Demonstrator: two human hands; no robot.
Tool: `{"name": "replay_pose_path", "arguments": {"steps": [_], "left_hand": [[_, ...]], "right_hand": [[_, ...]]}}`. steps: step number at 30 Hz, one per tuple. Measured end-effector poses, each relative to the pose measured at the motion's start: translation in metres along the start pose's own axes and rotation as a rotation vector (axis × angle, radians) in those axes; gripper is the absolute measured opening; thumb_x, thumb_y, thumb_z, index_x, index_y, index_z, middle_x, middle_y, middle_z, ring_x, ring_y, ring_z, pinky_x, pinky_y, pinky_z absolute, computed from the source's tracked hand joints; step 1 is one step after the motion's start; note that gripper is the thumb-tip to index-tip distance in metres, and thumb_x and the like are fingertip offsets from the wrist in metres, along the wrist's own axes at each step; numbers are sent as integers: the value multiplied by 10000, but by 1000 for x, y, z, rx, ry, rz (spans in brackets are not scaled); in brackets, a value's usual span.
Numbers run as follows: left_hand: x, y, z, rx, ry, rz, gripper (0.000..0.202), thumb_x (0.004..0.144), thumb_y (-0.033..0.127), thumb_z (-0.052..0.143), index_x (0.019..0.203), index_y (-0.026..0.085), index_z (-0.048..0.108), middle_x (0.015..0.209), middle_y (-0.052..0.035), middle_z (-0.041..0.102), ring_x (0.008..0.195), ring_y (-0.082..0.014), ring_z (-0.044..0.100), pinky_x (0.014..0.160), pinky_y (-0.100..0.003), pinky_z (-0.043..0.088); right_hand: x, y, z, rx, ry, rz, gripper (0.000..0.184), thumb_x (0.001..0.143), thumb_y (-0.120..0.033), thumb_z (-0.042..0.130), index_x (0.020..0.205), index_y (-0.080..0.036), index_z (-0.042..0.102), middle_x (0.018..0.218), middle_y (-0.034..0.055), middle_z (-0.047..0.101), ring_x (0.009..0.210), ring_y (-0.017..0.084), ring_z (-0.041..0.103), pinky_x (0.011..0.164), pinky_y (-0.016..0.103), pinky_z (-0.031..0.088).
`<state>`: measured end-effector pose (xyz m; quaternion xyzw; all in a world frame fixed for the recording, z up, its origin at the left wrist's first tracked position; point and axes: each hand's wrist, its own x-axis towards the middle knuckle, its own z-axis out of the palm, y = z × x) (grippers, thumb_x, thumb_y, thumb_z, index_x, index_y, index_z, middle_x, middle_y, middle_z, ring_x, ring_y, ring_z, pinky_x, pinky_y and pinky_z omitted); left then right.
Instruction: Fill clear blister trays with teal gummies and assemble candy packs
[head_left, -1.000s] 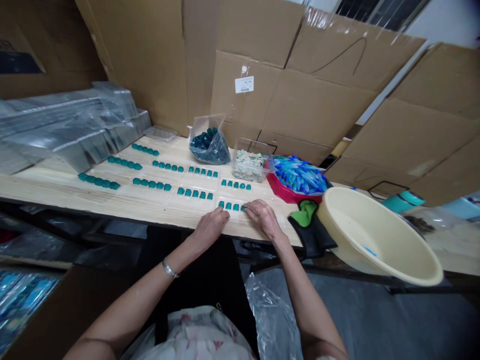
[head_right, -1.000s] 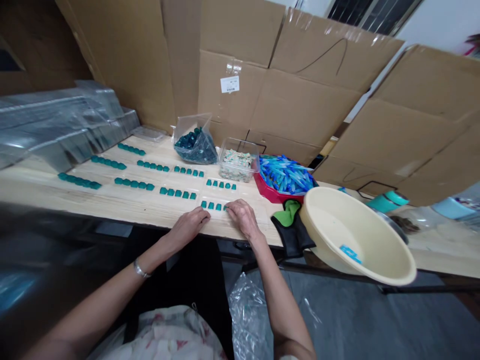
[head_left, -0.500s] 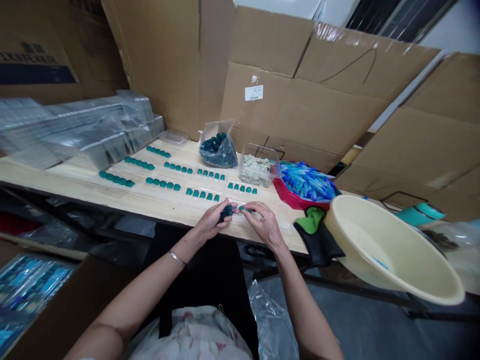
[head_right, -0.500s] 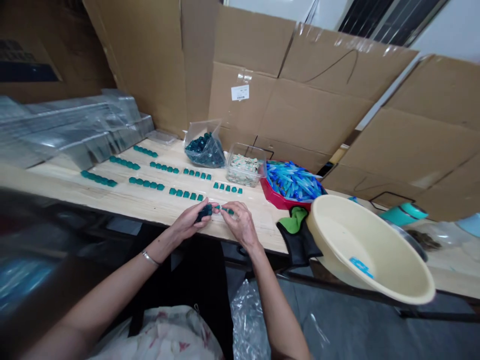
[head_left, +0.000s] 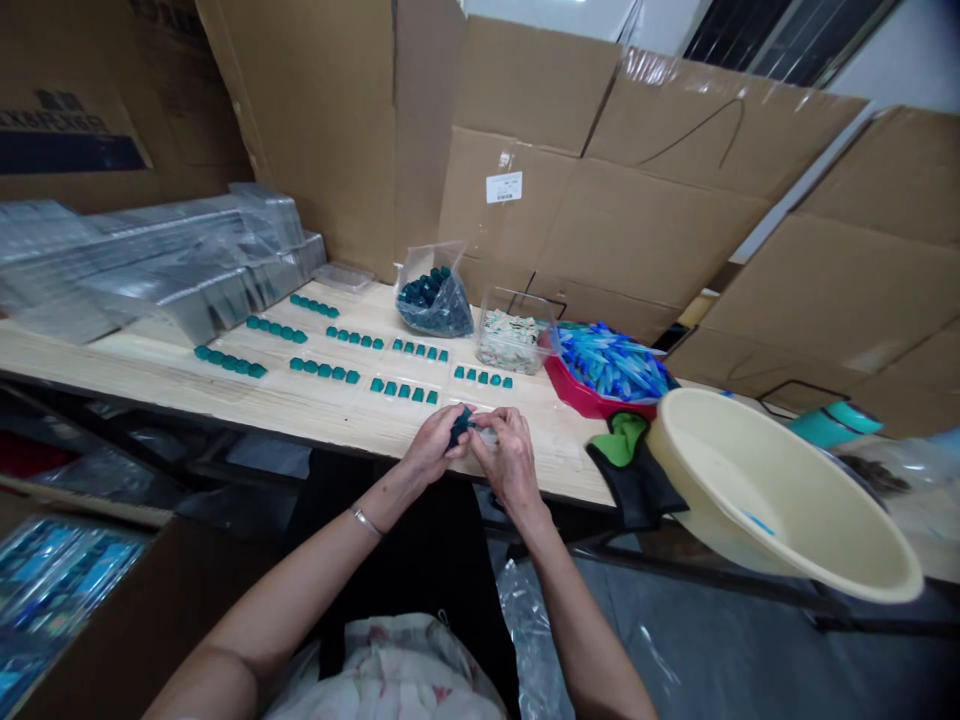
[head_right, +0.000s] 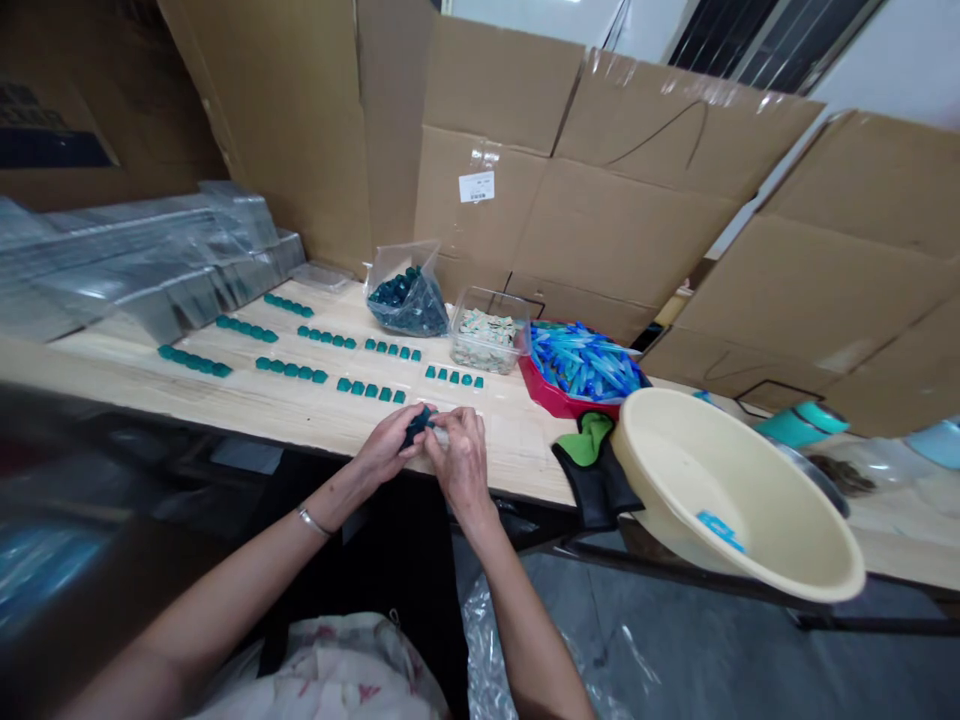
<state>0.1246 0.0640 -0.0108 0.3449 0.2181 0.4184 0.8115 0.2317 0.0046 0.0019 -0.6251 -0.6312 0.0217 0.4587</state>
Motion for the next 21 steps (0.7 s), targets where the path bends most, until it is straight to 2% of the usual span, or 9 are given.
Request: {"name": "replay_pose_path", "arguments": {"steps": [3, 5, 7, 11, 15, 18, 21], "left_hand": [[-3, -1, 7, 44, 22, 63, 256, 763, 362, 576, 867, 128, 568, 576, 22, 488, 423, -32, 358, 330, -128, 163], [-4, 0, 10, 36, 23, 82, 252, 775, 361, 561, 877, 130, 557, 674, -14, 559, 435, -27, 363, 329, -126, 165], [-3, 2, 10, 1, 20, 86, 249, 781, 356, 556, 877, 127, 548, 778, -49, 598, 443, -20, 364, 329, -127, 164], [1, 4, 4, -12, 44, 90, 254, 764, 349, 583, 867, 121, 542, 874, -73, 599, 447, -3, 359, 328, -121, 159], [-1, 6, 3, 163, 34, 75, 297, 716, 390, 634, 836, 137, 533, 840, -41, 583, 419, 8, 343, 322, -121, 155], [-4, 9, 8, 309, 12, 37, 326, 701, 417, 639, 865, 159, 527, 651, 29, 536, 369, -2, 297, 321, -135, 161], [-7, 10, 14, 397, 12, 13, 320, 705, 421, 629, 864, 169, 515, 449, 100, 377, 338, -23, 249, 326, -144, 158]], "right_hand": [[0, 2, 7, 309, -49, 240, 154, 739, -268, 602, 869, -195, 640, 786, 59, 652, 747, 197, 604, 717, 343, 495], [2, 5, 10, 502, -62, 392, 196, 706, -295, 628, 868, -184, 642, 713, 33, 666, 667, 175, 619, 683, 322, 511], [4, 8, 10, 618, -28, 461, 239, 670, -308, 664, 868, -177, 644, 744, 27, 681, 673, 163, 631, 708, 318, 518], [5, 13, 5, 717, 77, 447, 265, 663, -310, 689, 886, -174, 645, 769, 21, 683, 690, 147, 636, 738, 316, 521], [6, 19, -2, 735, 105, 424, 266, 683, -297, 686, 916, -174, 653, 790, 26, 686, 713, 151, 642, 772, 330, 524], [5, 20, -5, 740, 49, 402, 267, 691, -300, 683, 930, -181, 664, 836, 34, 690, 742, 161, 652, 794, 342, 527], [2, 21, -4, 755, 42, 371, 278, 679, -310, 693, 928, -187, 676, 906, 43, 682, 779, 172, 654, 800, 347, 534]]}}
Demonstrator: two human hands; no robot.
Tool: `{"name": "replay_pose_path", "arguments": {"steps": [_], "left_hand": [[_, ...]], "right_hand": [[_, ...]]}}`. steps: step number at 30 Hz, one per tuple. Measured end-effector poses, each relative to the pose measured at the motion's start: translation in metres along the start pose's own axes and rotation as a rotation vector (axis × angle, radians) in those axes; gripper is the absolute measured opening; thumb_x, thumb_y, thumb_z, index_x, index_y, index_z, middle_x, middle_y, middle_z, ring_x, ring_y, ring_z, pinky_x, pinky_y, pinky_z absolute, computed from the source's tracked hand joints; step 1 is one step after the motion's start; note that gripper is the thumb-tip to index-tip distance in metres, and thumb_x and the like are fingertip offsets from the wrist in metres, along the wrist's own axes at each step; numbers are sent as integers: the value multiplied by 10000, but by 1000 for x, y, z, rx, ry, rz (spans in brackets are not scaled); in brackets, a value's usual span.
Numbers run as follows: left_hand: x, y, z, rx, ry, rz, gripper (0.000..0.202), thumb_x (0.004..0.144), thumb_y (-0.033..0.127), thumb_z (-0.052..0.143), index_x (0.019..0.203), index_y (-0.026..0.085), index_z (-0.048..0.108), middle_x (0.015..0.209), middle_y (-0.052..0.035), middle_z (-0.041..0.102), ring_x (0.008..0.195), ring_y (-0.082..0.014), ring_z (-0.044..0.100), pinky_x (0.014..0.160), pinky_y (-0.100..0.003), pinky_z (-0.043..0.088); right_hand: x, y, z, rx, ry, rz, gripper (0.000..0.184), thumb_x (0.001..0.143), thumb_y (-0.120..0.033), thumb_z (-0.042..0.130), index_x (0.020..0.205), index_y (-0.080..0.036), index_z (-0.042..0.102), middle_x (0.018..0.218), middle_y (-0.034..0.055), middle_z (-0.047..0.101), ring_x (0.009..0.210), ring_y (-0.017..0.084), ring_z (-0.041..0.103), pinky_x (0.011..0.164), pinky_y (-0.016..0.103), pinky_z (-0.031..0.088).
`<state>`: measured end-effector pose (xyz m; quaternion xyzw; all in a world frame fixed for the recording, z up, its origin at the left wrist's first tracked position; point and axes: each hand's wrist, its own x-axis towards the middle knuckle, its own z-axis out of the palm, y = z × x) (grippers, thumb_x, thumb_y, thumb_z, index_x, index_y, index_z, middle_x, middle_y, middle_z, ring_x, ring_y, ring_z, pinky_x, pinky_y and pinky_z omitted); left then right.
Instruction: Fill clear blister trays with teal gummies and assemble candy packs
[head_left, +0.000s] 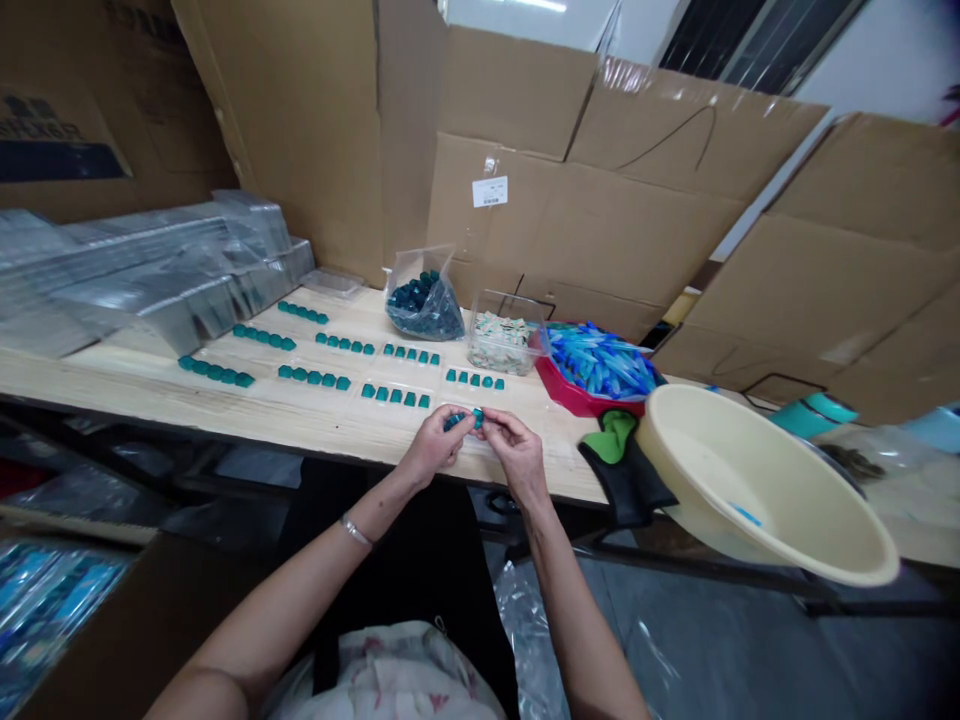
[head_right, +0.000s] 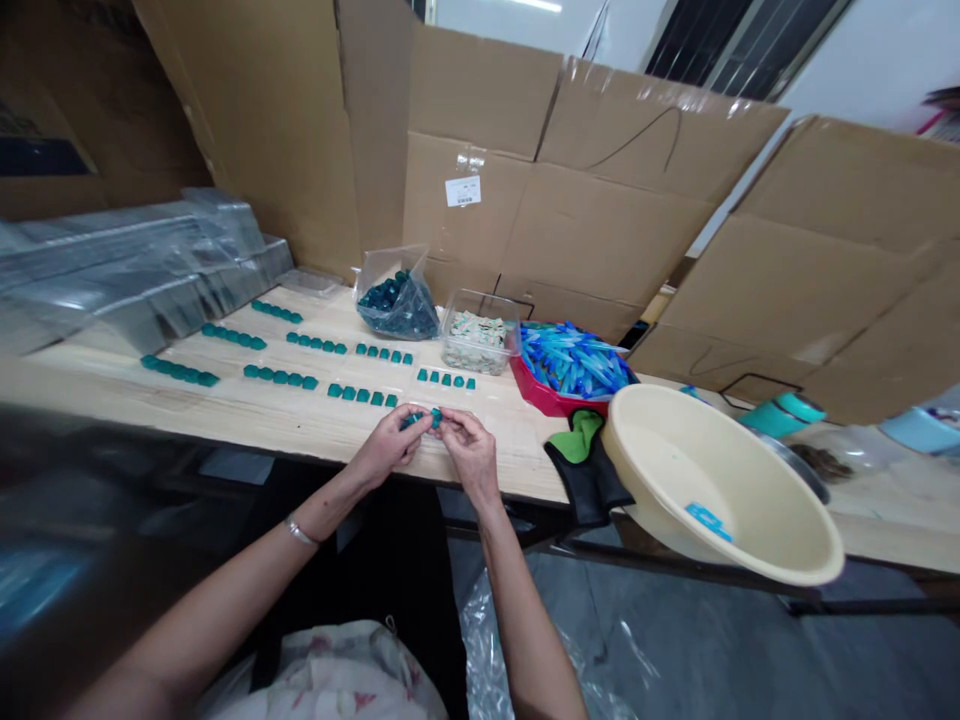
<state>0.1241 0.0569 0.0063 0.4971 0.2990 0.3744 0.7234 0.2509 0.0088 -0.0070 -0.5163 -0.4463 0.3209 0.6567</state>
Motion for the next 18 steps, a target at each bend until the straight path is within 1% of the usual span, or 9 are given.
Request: {"name": "replay_pose_path", "arguments": {"steps": [2, 6, 8, 12, 16, 18], "left_hand": [[-1, 0, 2, 24, -2, 0, 306, 715, 421, 616, 859, 175, 504, 424, 111, 343, 333, -29, 240, 326, -145, 157], [0, -3, 3, 33, 46, 24, 289, 731, 422, 593, 871, 192, 487, 514, 83, 450, 347, -25, 262, 324, -143, 157], [0, -4, 3, 57, 64, 42, 291, 725, 423, 600, 865, 188, 499, 548, 73, 473, 353, -20, 276, 327, -145, 165], [0, -4, 2, 101, 71, 36, 323, 687, 412, 647, 860, 176, 511, 486, 97, 387, 343, -17, 258, 333, -149, 171], [0, -2, 1, 40, -16, 14, 324, 713, 436, 617, 869, 184, 486, 450, 114, 324, 343, -25, 236, 336, -144, 166], [0, -3, 0, 53, -19, 16, 322, 715, 436, 615, 870, 189, 478, 444, 116, 322, 344, -29, 236, 336, -144, 167]], "right_hand": [[-1, 2, 0, 12, 17, -6, 281, 663, -309, 707, 914, -185, 683, 918, 46, 680, 800, 178, 652, 807, 348, 534], [-1, 5, -1, 42, 89, 35, 272, 663, -295, 713, 907, -180, 684, 832, 34, 691, 724, 158, 644, 779, 337, 526], [0, 8, -1, 71, 91, 67, 275, 673, -289, 708, 923, -178, 681, 782, 24, 689, 681, 142, 630, 757, 323, 518], [-1, 13, -2, 162, 59, 127, 275, 673, -277, 710, 928, -178, 680, 773, 19, 684, 666, 126, 613, 746, 304, 504], [-3, 15, -2, 241, 59, 138, 258, 679, -261, 704, 925, -186, 679, 806, 18, 684, 672, 118, 609, 767, 297, 494], [-3, 16, -1, 260, 62, 139, 247, 685, -260, 698, 920, -186, 679, 814, 20, 683, 671, 118, 609, 771, 297, 493]]}}
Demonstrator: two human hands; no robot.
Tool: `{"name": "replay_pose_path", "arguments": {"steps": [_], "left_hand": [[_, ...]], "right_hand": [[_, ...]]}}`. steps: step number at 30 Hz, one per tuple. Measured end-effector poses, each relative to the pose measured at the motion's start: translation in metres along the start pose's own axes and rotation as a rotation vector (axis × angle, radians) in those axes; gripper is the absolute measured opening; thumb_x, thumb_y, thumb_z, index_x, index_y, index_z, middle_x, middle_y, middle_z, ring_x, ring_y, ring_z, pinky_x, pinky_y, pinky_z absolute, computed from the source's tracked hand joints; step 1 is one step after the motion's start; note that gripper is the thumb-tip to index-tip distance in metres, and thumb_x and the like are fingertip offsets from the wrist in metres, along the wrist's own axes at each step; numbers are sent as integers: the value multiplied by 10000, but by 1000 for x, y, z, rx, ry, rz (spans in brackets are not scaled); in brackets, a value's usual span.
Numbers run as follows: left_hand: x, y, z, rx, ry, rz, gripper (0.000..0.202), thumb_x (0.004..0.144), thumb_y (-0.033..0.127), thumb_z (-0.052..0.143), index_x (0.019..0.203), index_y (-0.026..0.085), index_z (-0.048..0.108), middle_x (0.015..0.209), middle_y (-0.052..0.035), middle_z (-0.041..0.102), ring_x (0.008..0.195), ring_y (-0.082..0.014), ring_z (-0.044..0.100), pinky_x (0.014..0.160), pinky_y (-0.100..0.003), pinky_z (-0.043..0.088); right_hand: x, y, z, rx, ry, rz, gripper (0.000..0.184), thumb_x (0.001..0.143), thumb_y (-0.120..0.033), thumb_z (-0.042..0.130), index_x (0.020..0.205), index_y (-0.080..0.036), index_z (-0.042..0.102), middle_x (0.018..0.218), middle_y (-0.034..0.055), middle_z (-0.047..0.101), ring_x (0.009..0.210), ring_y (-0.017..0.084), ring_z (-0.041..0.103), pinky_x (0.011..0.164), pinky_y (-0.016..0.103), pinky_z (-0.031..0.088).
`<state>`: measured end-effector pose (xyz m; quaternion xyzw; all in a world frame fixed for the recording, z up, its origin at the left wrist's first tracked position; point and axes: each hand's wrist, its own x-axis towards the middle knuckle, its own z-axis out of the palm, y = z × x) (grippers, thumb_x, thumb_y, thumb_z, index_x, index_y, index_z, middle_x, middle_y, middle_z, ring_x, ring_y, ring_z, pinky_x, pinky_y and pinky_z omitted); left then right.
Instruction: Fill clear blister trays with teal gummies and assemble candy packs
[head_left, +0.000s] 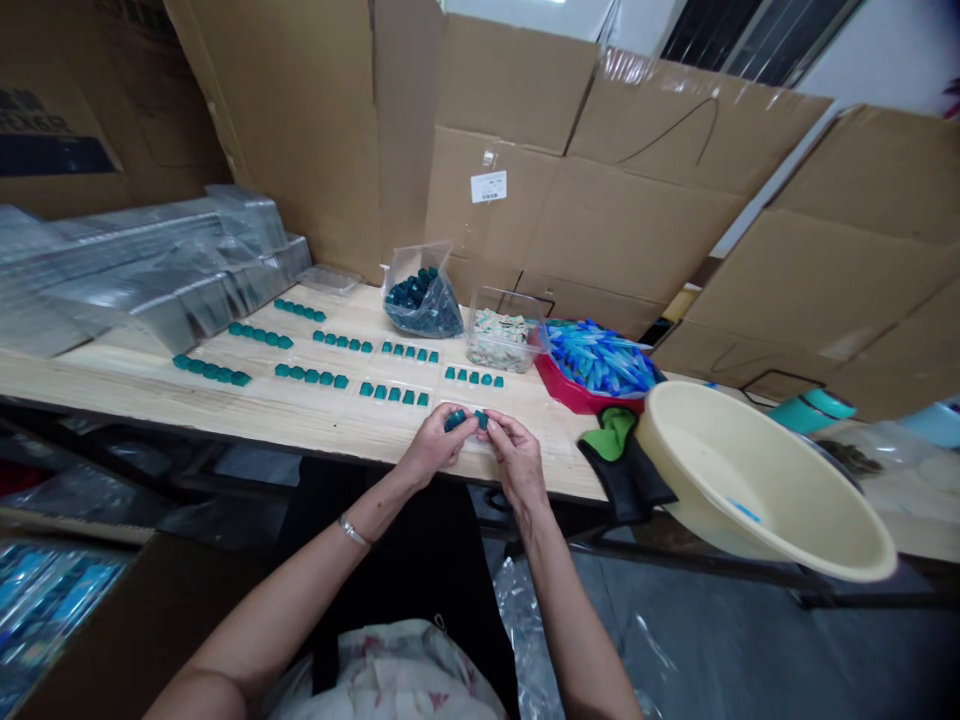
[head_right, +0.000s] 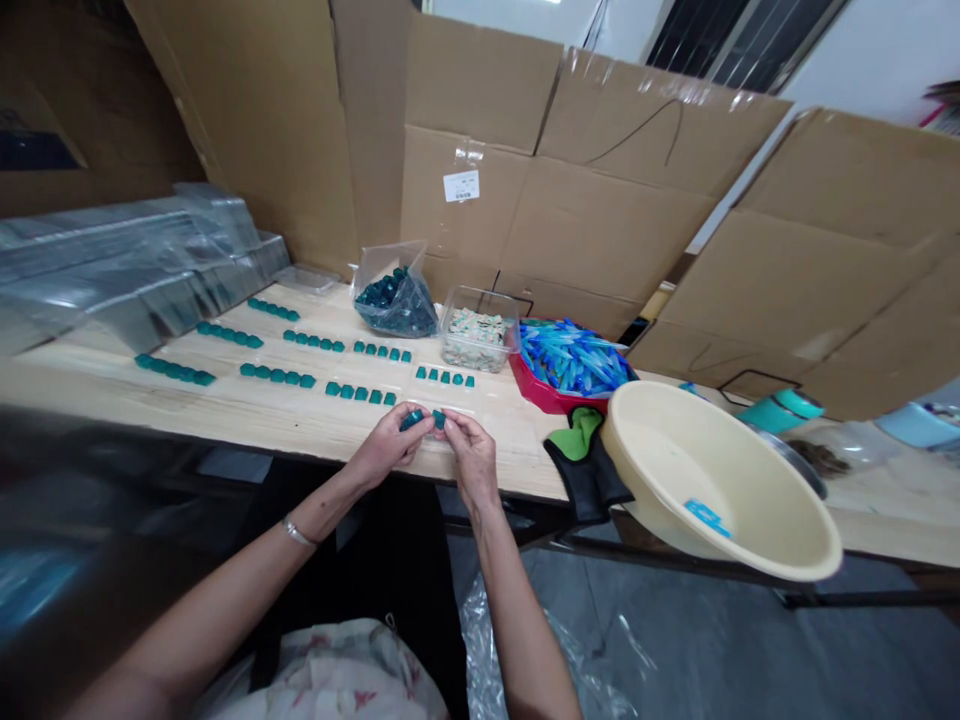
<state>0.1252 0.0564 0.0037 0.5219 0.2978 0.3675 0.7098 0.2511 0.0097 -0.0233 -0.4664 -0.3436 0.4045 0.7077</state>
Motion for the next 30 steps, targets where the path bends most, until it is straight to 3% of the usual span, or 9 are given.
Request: {"name": "replay_pose_path", "arguments": {"steps": [4, 6, 8, 11, 17, 22, 26, 30], "left_hand": [[2, -4, -2, 95, 5, -7, 282, 747, 416, 581, 893, 194, 482, 453, 111, 329, 347, -42, 258, 342, -158, 196], [3, -6, -3, 225, 33, 55, 241, 765, 382, 563, 895, 186, 512, 498, 83, 408, 388, -59, 355, 383, -177, 289], [5, -6, -4, 408, 91, 178, 190, 761, 317, 572, 885, 176, 546, 639, 25, 547, 546, -95, 510, 528, -219, 416], [6, -6, -4, 616, 121, 347, 140, 759, 218, 562, 891, 170, 566, 853, -34, 628, 795, -145, 582, 747, -272, 447], [3, -12, -3, 836, 70, 645, 63, 810, 158, 496, 860, 172, 533, 829, -32, 597, 794, -146, 570, 738, -269, 453], [3, -20, -8, 1163, -91, 775, 129, 875, 165, 400, 863, 169, 528, 865, -59, 580, 850, -176, 560, 762, -303, 457], [2, -22, -12, 1086, -147, 786, 144, 888, 214, 408, 888, 177, 547, 857, -48, 595, 847, -161, 561, 772, -285, 450], [-3, -24, -17, 939, -58, 648, 154, 878, 248, 434, 885, 180, 572, 854, -44, 609, 820, -148, 571, 762, -265, 446]], "right_hand": [[0, 1, 2, 46, 20, 5, 226, 680, -255, 701, 894, -188, 676, 807, 15, 681, 661, 113, 610, 764, 290, 496], [0, 2, 3, 38, 27, -4, 222, 688, -263, 694, 895, -187, 672, 785, 13, 680, 664, 119, 614, 767, 296, 498], [-1, 2, 2, -25, 26, -24, 223, 707, -280, 676, 908, -184, 669, 765, 13, 680, 679, 131, 621, 777, 309, 497], [-5, 0, 1, -160, 20, -61, 221, 733, -302, 648, 922, -190, 671, 824, 22, 689, 715, 145, 633, 786, 319, 497], [-10, -8, -1, -255, 23, -88, 224, 696, -307, 684, 887, -189, 685, 840, 25, 696, 728, 153, 641, 774, 316, 501], [-14, -9, -6, -283, 63, -30, 227, 674, -337, 700, 835, -177, 694, 769, 27, 699, 690, 159, 641, 755, 322, 499], [-16, -13, -19, -378, 27, -82, 202, 710, -348, 664, 825, -184, 690, 814, 39, 695, 729, 166, 638, 759, 329, 499], [-3, -24, -40, -634, 46, -374, 132, 768, -302, 602, 814, -212, 687, 951, 66, 664, 909, 191, 606, 821, 335, 481]]}}
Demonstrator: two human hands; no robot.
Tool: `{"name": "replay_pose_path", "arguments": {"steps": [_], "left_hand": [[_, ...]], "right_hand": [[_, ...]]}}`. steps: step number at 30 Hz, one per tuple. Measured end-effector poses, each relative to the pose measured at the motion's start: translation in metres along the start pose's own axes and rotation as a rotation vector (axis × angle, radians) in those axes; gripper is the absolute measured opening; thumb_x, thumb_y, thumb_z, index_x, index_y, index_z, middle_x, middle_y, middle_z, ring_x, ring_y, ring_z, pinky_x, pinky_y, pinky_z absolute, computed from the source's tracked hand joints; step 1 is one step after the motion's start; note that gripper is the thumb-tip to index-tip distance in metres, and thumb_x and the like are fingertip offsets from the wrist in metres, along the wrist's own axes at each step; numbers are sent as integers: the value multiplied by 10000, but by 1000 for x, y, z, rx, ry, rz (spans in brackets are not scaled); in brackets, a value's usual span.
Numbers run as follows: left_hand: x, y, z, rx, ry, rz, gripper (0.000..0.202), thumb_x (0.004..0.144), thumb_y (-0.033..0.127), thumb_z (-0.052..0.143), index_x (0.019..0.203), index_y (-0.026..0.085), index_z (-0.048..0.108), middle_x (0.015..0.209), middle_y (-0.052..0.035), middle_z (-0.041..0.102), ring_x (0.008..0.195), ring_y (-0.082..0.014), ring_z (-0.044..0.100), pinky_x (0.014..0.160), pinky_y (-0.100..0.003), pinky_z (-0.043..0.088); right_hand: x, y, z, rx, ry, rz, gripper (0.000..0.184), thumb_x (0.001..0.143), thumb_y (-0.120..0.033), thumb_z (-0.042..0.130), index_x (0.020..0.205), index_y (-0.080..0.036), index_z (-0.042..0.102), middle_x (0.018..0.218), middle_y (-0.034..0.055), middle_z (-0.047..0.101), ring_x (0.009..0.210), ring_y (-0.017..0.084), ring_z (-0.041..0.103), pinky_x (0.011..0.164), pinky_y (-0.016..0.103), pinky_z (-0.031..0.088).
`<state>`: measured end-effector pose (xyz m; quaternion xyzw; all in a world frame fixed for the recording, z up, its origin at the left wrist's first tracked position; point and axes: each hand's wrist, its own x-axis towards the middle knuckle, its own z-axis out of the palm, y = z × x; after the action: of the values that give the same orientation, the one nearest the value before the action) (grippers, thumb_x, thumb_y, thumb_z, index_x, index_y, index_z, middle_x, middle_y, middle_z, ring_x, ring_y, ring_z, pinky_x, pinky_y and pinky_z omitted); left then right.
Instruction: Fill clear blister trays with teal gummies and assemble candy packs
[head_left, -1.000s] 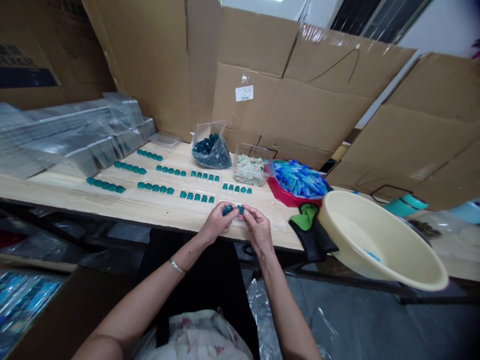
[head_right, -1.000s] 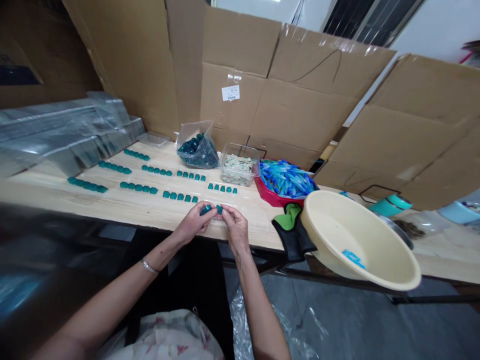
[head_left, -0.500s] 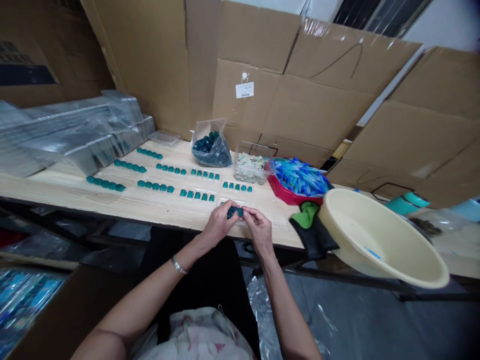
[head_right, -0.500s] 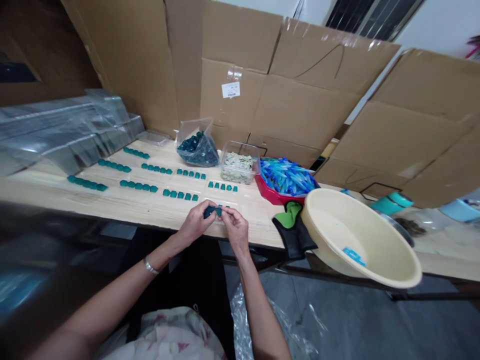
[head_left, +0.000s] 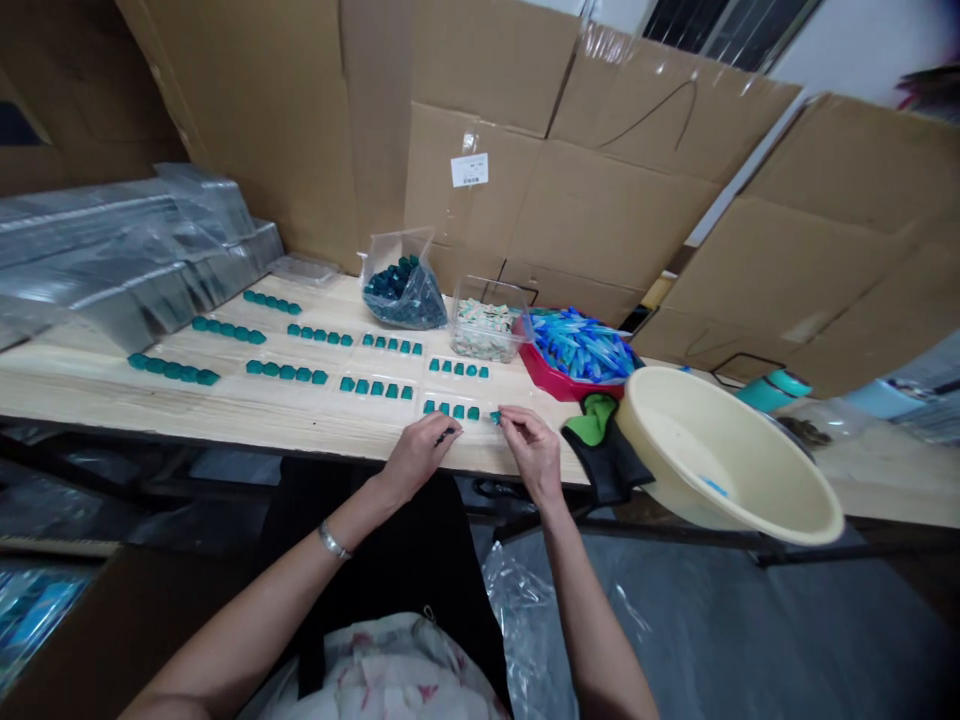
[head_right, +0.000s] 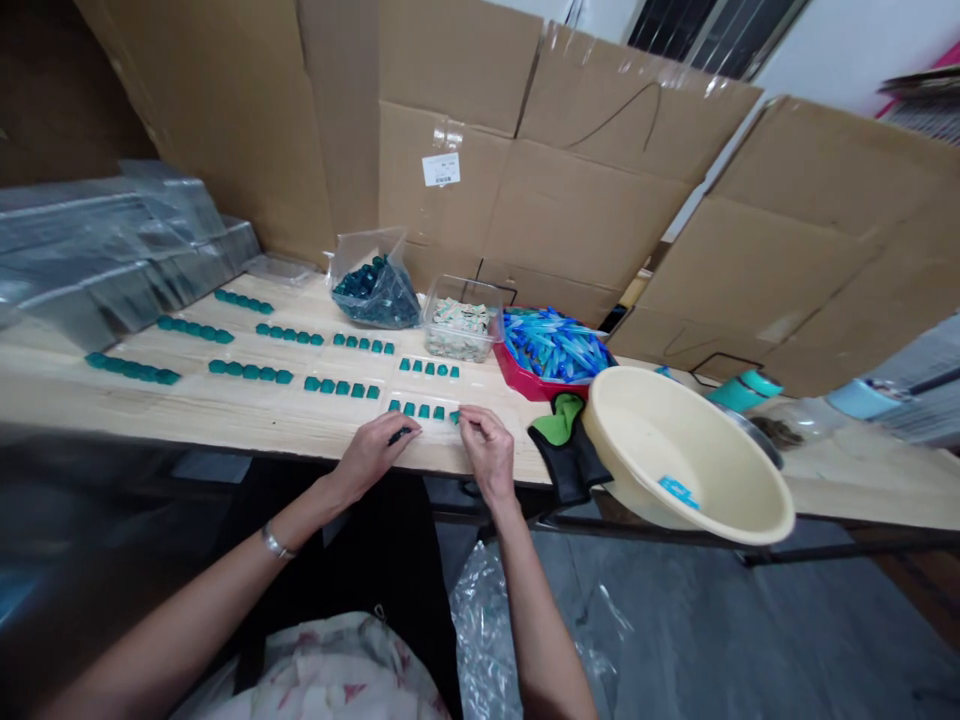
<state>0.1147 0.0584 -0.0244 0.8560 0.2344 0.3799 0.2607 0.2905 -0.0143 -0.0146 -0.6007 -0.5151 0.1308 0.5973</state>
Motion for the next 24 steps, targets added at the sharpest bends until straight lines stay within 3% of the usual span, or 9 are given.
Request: {"name": "replay_pose_path", "arguments": {"steps": [3, 7, 24], "left_hand": [[-4, -4, 0, 30, -72, -64, 155, 868, 227, 437, 852, 183, 585, 852, -50, 617, 818, -160, 580, 760, -276, 445], [-3, -8, 2, 58, -137, -92, 155, 849, 193, 446, 859, 177, 600, 865, -66, 625, 826, -175, 584, 758, -289, 443], [0, -8, 2, 50, -168, -118, 149, 845, 184, 449, 837, 176, 597, 850, -65, 622, 826, -175, 579, 757, -292, 436]], "right_hand": [[14, 12, -9, -154, -71, -142, 133, 797, -272, 558, 819, -222, 679, 944, 72, 650, 907, 196, 597, 837, 357, 475], [24, 25, -8, -217, -242, -219, 165, 823, -258, 512, 865, -221, 667, 948, 72, 654, 902, 191, 604, 847, 364, 477], [34, 34, -14, -232, -408, -260, 190, 828, -257, 505, 896, -230, 680, 1013, 57, 667, 931, 180, 622, 853, 356, 485]]}}
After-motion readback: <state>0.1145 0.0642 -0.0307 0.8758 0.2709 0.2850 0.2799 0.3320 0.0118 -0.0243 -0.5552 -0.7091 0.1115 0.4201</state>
